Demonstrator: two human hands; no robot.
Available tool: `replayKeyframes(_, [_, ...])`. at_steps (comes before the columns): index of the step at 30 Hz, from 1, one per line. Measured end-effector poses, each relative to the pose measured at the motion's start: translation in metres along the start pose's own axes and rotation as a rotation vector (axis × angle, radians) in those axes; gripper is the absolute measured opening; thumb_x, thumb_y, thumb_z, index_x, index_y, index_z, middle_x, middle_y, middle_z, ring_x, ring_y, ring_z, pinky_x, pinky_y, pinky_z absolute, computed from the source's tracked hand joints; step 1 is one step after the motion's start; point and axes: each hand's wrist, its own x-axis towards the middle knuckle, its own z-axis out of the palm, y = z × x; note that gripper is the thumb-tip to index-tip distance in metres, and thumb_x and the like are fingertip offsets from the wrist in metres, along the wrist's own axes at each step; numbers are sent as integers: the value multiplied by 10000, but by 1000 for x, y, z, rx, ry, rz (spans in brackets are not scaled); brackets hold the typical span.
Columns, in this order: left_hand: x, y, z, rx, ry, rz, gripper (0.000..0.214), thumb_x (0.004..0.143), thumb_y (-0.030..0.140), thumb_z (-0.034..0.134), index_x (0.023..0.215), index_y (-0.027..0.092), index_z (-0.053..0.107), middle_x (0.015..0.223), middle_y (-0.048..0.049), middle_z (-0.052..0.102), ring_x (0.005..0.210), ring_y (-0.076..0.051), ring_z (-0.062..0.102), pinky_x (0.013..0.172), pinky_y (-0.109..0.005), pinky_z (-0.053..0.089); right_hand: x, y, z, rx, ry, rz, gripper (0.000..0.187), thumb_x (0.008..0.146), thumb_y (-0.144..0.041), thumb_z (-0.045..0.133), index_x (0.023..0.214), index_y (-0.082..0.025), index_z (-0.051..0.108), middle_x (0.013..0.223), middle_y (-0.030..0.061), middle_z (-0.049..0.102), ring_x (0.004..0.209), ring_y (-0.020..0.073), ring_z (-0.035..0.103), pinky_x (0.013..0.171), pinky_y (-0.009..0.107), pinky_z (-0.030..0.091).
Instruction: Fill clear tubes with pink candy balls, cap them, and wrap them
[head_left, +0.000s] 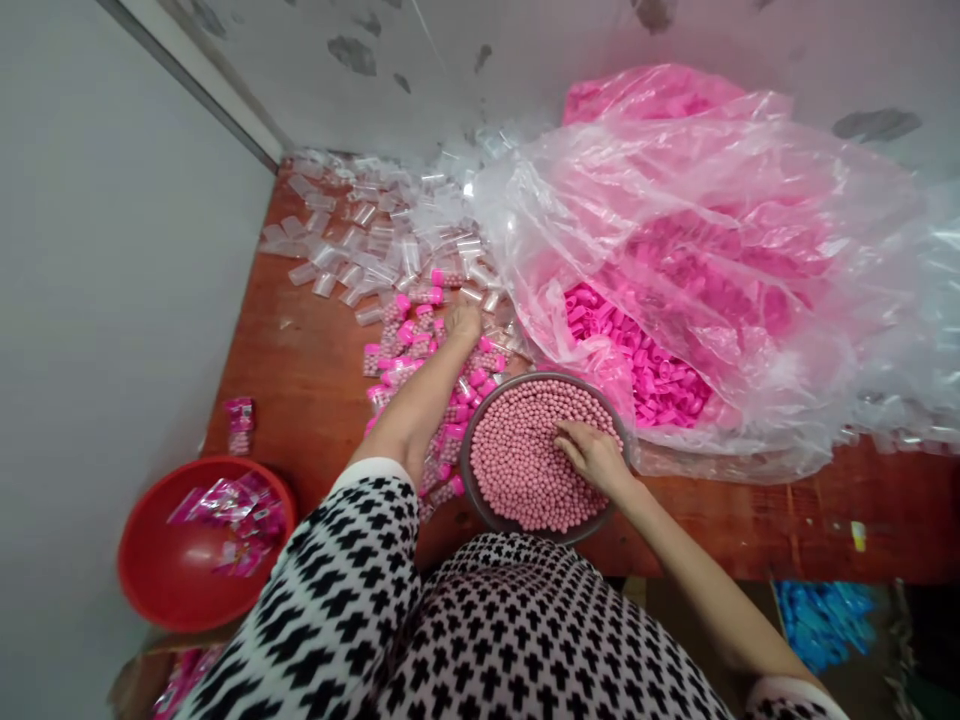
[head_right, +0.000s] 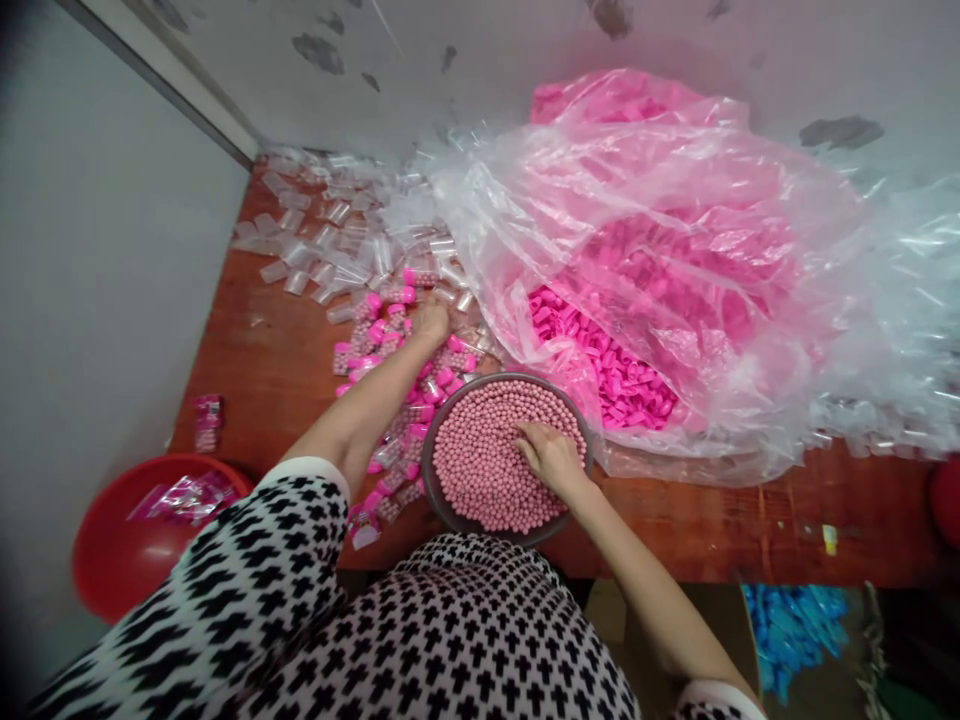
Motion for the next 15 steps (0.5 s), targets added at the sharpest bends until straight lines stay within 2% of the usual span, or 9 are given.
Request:
replayKeyframes(4, [-15,7,-2,176,-73,-37,280,888,248,493,1070,45,560,1025,-225,612,1046,-322,540,886,-463,382,-7,-10,-7,-27,-21,-3,274,912,-293,484,1131,-187,609,1046,92,704,959,193,667,835,325,531])
replayKeyframes(7, [-30,14,-13,241,-86,9,355,885,262,499,1183,71,524,1055,-214,611,1047,-337,548,881,-489,389,-20,-3,-19,-65,-10,55,285,908,-300,492,1137,-188,618,1065,87,702,977,192,660,851,313,514])
replayKeyframes(9, [-47,20,-26,267,-67,109,367,897,284,474,1217,114,524,1101,-189,611,1064,-315,548,901,-453,393,-28,12,-32,-103,32,143,294,898,-308,503,1131,-182,631,1079,98,698,975,210,660,848,326,510])
replayKeyframes(11, [-73,27,-38,303,-68,305,373,914,319,440,1222,130,533,1141,-159,613,1057,-270,553,910,-393,405,-32,34,-47,-136,81,276,306,889,-311,509,1135,-179,635,1095,105,692,949,227,663,830,343,509])
replayKeyframes(13, [-107,33,-45,325,-139,467,377,919,349,430,1209,139,545,1141,-116,628,1001,-220,574,890,-342,424,-30,59,-65,-155,121,429,313,881,-309,511,1145,-194,632,1109,94,687,915,225,666,823,343,502])
replayKeyframes(15, [-144,38,-44,357,-242,547,319,897,364,471,1101,161,612,1071,-79,656,958,-211,587,849,-327,444,-22,83,-81,-194,155,544,329,870,-316,519,1155,-193,626,1107,93,686,973,234,645,853,344,481])
